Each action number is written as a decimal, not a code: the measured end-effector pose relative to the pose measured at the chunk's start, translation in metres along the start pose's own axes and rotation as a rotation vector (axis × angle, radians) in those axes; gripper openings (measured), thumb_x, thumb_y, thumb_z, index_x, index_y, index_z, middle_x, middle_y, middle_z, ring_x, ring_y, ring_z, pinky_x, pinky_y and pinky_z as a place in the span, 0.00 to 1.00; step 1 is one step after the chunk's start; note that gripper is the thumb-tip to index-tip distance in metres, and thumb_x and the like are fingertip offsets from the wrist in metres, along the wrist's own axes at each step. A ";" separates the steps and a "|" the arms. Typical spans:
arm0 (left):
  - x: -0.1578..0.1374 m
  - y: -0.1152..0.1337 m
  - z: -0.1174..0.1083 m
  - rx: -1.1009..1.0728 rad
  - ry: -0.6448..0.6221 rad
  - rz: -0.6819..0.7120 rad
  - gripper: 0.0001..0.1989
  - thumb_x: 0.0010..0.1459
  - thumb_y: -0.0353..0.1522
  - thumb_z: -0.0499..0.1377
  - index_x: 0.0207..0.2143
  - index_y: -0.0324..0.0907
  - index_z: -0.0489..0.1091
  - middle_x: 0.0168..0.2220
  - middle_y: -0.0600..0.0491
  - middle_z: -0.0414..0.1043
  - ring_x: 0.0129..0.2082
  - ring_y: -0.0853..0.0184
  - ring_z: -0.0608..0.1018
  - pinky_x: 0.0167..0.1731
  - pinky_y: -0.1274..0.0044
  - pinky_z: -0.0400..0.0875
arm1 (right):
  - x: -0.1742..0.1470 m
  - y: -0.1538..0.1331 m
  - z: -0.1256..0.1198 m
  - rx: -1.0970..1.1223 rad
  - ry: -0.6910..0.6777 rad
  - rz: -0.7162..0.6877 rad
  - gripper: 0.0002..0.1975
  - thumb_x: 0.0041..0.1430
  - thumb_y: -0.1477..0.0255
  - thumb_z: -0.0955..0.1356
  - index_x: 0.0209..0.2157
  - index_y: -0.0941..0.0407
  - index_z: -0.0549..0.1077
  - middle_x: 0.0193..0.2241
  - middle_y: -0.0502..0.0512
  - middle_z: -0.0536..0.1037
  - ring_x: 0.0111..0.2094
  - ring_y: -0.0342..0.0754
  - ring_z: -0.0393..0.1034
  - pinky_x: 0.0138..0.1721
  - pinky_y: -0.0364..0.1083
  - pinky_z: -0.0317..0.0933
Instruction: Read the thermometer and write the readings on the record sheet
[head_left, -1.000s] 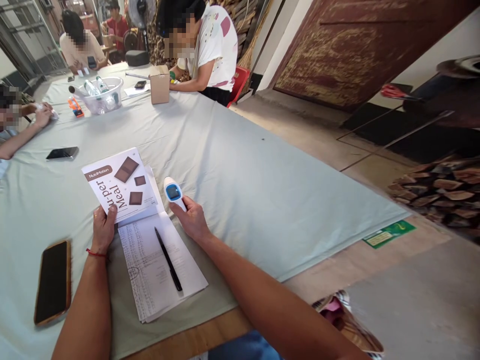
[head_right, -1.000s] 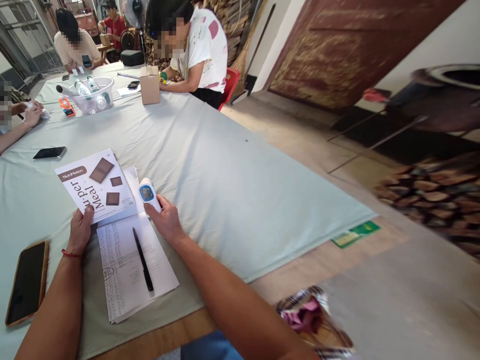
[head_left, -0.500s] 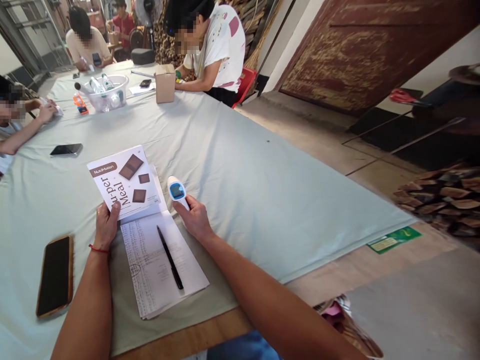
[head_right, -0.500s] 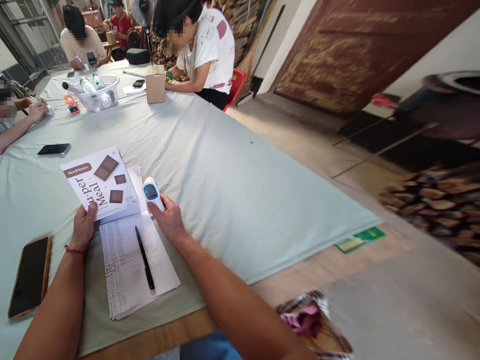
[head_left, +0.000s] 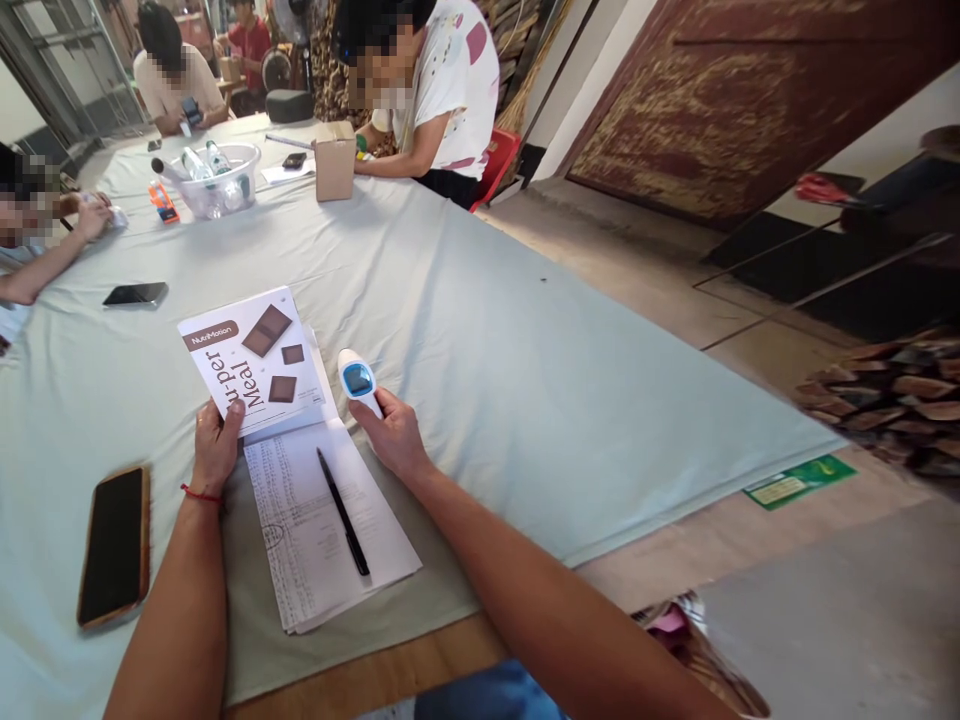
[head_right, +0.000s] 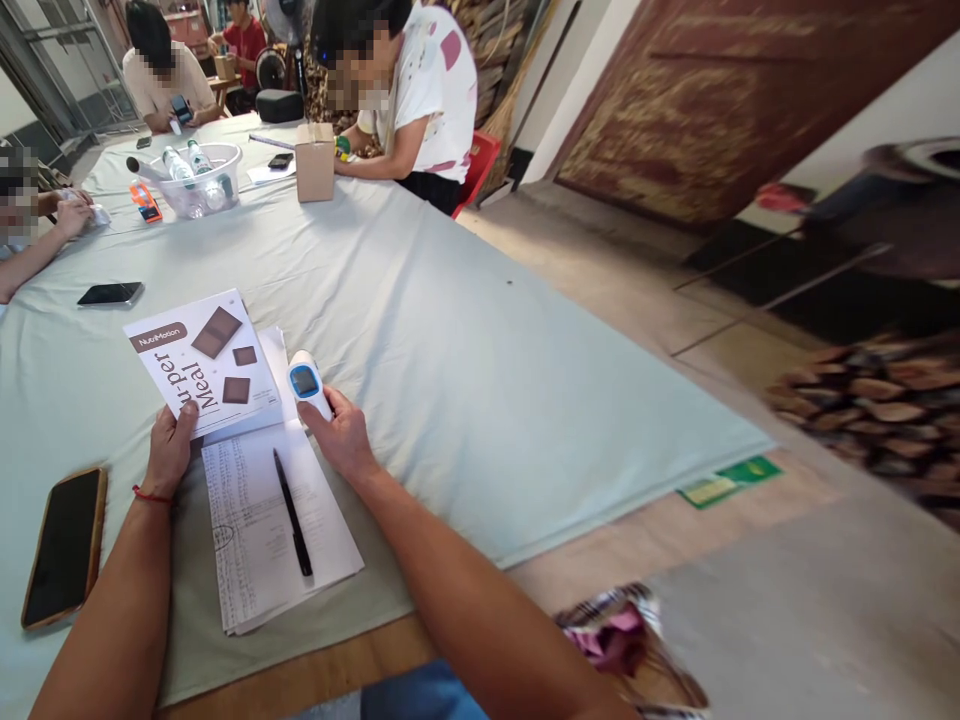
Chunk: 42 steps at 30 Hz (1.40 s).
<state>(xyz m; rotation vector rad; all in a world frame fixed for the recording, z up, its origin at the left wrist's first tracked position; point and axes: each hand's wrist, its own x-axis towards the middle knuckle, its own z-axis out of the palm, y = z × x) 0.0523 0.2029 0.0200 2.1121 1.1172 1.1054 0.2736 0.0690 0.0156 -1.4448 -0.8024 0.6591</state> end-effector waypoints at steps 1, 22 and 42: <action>0.000 0.000 0.000 0.002 -0.003 0.002 0.27 0.62 0.52 0.51 0.39 0.39 0.75 0.37 0.47 0.81 0.36 0.59 0.79 0.39 0.70 0.72 | 0.000 0.000 0.000 -0.002 0.002 -0.001 0.16 0.48 0.55 0.68 0.23 0.53 0.65 0.20 0.46 0.63 0.27 0.45 0.61 0.28 0.43 0.58; 0.000 0.003 0.000 -0.018 -0.012 -0.008 0.26 0.62 0.52 0.51 0.40 0.39 0.74 0.39 0.46 0.81 0.38 0.58 0.79 0.40 0.70 0.73 | 0.000 -0.003 0.000 0.006 -0.001 0.027 0.17 0.47 0.55 0.68 0.22 0.53 0.64 0.20 0.46 0.63 0.27 0.44 0.61 0.29 0.43 0.60; 0.001 0.008 -0.001 -0.041 -0.013 -0.004 0.24 0.61 0.50 0.53 0.38 0.38 0.74 0.37 0.45 0.80 0.38 0.57 0.79 0.40 0.69 0.73 | -0.001 -0.004 0.000 0.035 -0.037 0.023 0.16 0.48 0.56 0.67 0.24 0.54 0.66 0.21 0.46 0.63 0.26 0.43 0.58 0.29 0.43 0.56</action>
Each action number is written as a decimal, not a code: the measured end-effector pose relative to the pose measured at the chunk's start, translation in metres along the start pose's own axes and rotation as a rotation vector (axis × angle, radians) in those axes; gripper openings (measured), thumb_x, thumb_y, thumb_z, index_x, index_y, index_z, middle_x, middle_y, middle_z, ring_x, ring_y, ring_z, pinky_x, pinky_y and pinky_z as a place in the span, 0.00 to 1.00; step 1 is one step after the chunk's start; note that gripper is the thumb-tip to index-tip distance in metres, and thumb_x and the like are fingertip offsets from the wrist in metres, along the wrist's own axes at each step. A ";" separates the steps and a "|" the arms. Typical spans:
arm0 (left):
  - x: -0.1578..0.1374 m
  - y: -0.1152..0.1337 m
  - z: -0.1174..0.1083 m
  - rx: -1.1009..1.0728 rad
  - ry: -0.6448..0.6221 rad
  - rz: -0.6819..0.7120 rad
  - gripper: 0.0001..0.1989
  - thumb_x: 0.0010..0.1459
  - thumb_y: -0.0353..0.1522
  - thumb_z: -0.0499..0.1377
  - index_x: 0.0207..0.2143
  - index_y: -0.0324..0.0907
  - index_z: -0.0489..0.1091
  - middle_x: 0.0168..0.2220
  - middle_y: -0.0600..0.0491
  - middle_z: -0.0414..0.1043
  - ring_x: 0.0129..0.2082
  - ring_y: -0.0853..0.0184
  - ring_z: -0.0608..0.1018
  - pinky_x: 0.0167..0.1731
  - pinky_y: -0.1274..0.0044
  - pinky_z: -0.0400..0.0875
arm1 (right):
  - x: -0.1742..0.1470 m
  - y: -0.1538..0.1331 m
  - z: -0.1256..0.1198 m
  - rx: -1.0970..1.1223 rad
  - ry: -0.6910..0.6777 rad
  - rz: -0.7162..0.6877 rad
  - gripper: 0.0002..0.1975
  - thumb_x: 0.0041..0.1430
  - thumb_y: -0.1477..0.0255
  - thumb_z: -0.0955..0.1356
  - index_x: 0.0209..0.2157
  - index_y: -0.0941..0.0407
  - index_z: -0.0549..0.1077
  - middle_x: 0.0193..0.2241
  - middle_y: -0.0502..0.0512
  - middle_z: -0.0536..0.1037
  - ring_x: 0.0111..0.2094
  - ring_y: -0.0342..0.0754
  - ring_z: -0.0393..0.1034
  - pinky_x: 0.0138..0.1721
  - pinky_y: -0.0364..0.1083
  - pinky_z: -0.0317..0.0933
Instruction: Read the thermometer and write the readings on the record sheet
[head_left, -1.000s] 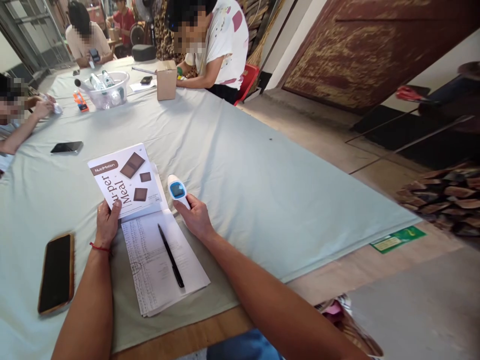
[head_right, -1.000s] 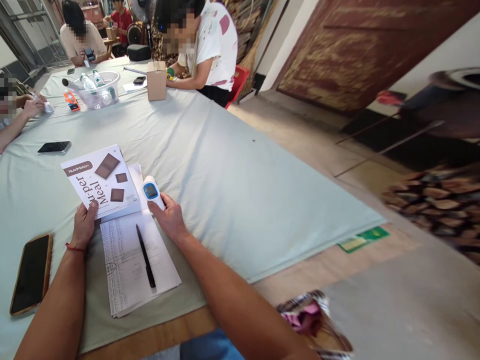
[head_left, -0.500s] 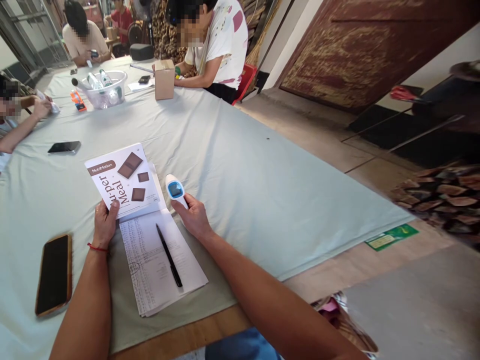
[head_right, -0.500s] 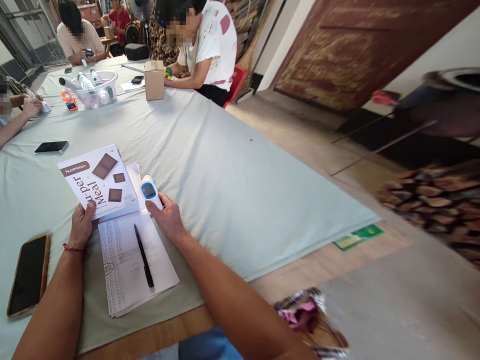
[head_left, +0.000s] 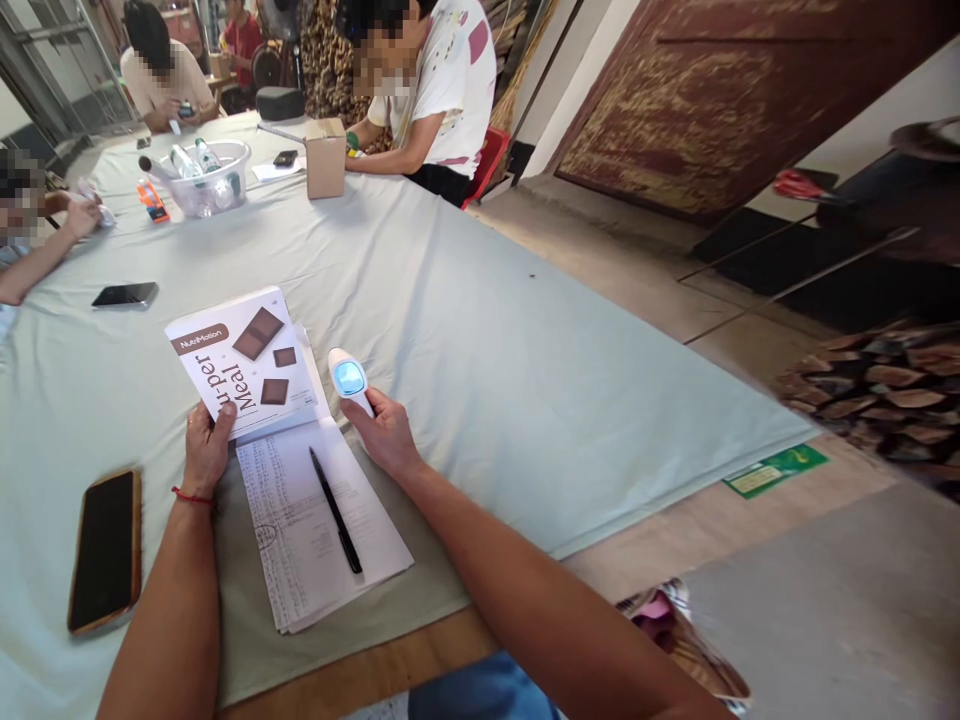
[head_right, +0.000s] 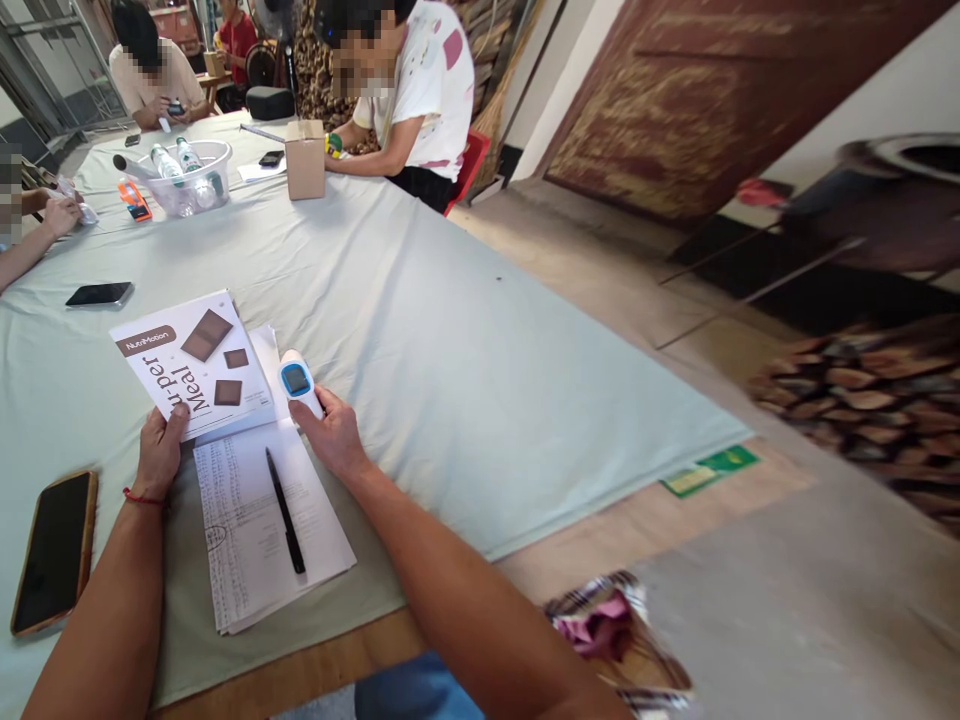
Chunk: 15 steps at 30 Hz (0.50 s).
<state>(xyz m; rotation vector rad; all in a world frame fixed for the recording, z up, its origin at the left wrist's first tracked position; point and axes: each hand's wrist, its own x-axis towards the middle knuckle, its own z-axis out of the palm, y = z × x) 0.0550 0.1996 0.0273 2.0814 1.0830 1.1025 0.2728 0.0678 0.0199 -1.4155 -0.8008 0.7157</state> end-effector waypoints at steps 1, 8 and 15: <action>0.000 0.000 0.000 0.002 0.001 -0.002 0.24 0.61 0.50 0.53 0.38 0.38 0.74 0.37 0.45 0.80 0.38 0.57 0.79 0.40 0.69 0.73 | 0.000 0.000 0.000 0.000 0.000 -0.001 0.16 0.48 0.56 0.67 0.24 0.54 0.66 0.21 0.46 0.63 0.26 0.43 0.59 0.29 0.43 0.56; -0.001 -0.003 0.000 0.033 0.011 -0.013 0.24 0.60 0.50 0.53 0.37 0.38 0.74 0.37 0.46 0.81 0.36 0.58 0.78 0.39 0.69 0.72 | 0.000 -0.002 0.000 0.001 0.001 0.007 0.15 0.48 0.56 0.67 0.24 0.54 0.66 0.21 0.46 0.63 0.27 0.43 0.60 0.29 0.43 0.57; -0.001 -0.001 0.000 0.000 0.010 -0.018 0.23 0.60 0.50 0.54 0.38 0.39 0.74 0.37 0.46 0.80 0.36 0.58 0.78 0.39 0.69 0.72 | 0.000 -0.002 0.000 0.004 -0.007 0.004 0.15 0.48 0.56 0.67 0.25 0.54 0.66 0.21 0.47 0.64 0.27 0.43 0.60 0.29 0.42 0.58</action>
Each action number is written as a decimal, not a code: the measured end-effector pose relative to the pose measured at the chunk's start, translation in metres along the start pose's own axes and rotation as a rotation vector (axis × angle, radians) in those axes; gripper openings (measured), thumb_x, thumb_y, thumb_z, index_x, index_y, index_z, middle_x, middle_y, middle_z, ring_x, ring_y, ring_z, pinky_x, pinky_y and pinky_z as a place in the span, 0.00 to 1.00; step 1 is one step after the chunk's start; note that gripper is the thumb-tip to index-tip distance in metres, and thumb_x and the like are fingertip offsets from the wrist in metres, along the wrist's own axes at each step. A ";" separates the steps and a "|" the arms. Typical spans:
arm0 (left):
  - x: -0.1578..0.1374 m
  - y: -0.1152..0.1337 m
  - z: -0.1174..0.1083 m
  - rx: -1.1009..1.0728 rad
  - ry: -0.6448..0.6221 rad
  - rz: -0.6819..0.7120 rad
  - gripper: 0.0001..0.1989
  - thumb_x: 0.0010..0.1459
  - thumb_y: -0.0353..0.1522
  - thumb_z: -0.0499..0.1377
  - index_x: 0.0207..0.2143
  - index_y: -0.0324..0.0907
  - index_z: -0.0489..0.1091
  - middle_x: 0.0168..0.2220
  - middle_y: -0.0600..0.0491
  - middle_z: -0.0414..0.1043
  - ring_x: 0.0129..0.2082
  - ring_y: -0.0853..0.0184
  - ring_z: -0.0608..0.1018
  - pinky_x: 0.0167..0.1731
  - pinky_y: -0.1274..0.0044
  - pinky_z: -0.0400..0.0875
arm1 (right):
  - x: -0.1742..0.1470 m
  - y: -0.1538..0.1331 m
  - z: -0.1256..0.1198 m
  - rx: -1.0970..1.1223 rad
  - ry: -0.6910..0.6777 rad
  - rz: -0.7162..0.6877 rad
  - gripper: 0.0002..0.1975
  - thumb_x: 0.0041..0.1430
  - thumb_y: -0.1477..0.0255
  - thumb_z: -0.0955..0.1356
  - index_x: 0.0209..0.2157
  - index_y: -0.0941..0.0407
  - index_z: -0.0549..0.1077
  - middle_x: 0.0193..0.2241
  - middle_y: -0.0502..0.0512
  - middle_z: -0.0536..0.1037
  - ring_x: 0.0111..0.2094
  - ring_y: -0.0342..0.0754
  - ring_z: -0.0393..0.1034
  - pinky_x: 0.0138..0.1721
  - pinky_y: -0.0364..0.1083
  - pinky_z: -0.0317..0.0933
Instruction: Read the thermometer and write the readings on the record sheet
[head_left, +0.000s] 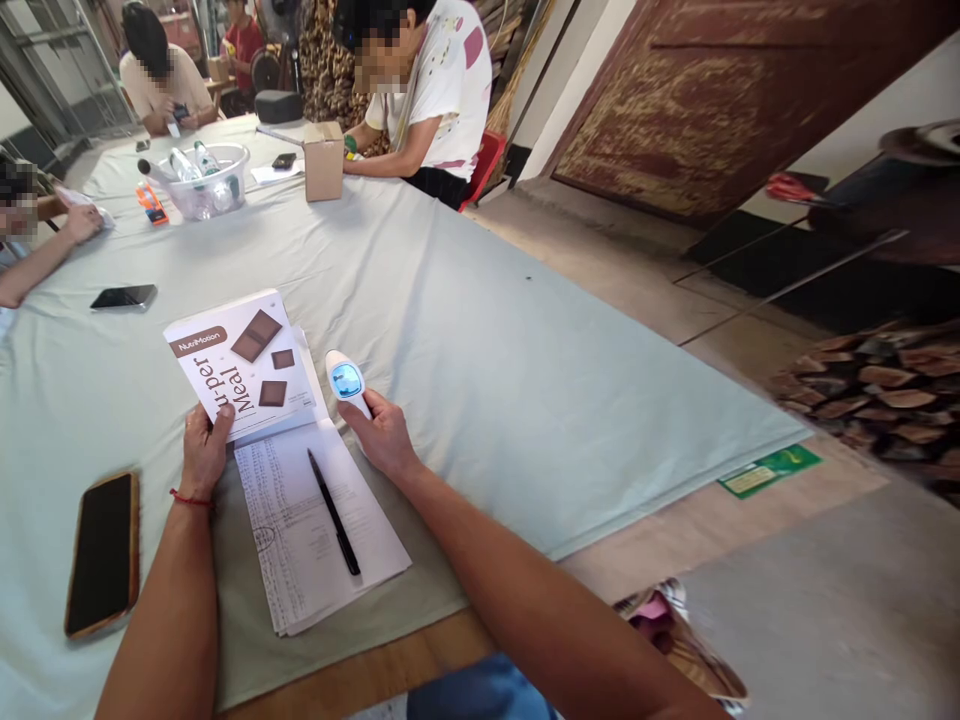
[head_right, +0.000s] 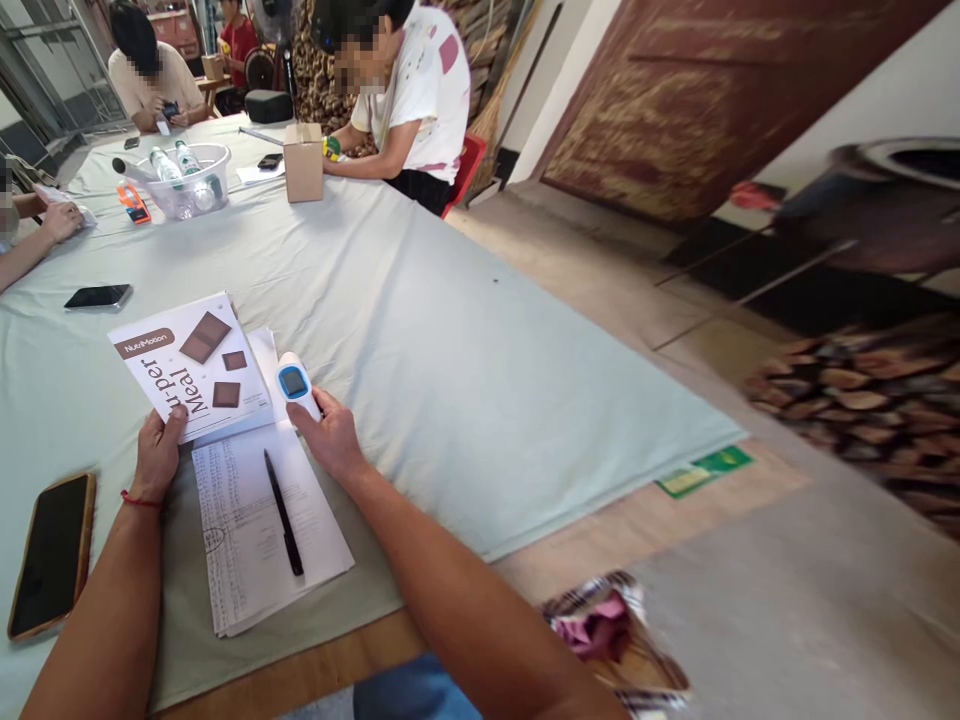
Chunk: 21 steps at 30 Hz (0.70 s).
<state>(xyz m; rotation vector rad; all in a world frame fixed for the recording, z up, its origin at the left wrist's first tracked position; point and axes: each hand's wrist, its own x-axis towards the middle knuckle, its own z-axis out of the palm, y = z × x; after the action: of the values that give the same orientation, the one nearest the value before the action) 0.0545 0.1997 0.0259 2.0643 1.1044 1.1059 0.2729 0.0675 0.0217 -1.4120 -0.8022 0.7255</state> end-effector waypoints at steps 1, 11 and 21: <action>0.000 0.000 0.000 -0.006 0.000 0.002 0.23 0.60 0.50 0.54 0.38 0.39 0.74 0.36 0.46 0.80 0.37 0.58 0.78 0.39 0.69 0.72 | 0.000 0.000 0.000 0.001 -0.003 -0.003 0.15 0.48 0.56 0.67 0.25 0.54 0.66 0.22 0.47 0.65 0.27 0.44 0.61 0.29 0.42 0.58; 0.000 0.000 -0.001 0.005 -0.009 -0.003 0.23 0.60 0.50 0.54 0.38 0.39 0.74 0.38 0.47 0.81 0.37 0.58 0.79 0.40 0.68 0.72 | 0.001 0.003 0.000 -0.019 -0.001 -0.018 0.16 0.50 0.56 0.67 0.27 0.55 0.69 0.22 0.47 0.66 0.27 0.44 0.61 0.28 0.42 0.57; -0.006 -0.003 0.000 -0.090 -0.018 -0.077 0.21 0.53 0.49 0.59 0.37 0.40 0.74 0.39 0.47 0.79 0.40 0.57 0.79 0.42 0.68 0.74 | 0.004 0.017 -0.007 -0.262 0.128 -0.053 0.24 0.53 0.51 0.67 0.41 0.56 0.76 0.33 0.55 0.78 0.36 0.52 0.70 0.37 0.47 0.64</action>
<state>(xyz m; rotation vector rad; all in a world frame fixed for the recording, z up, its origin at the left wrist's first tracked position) 0.0518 0.1962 0.0215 1.9431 1.0960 1.0780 0.2820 0.0675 0.0049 -1.6480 -0.8529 0.4955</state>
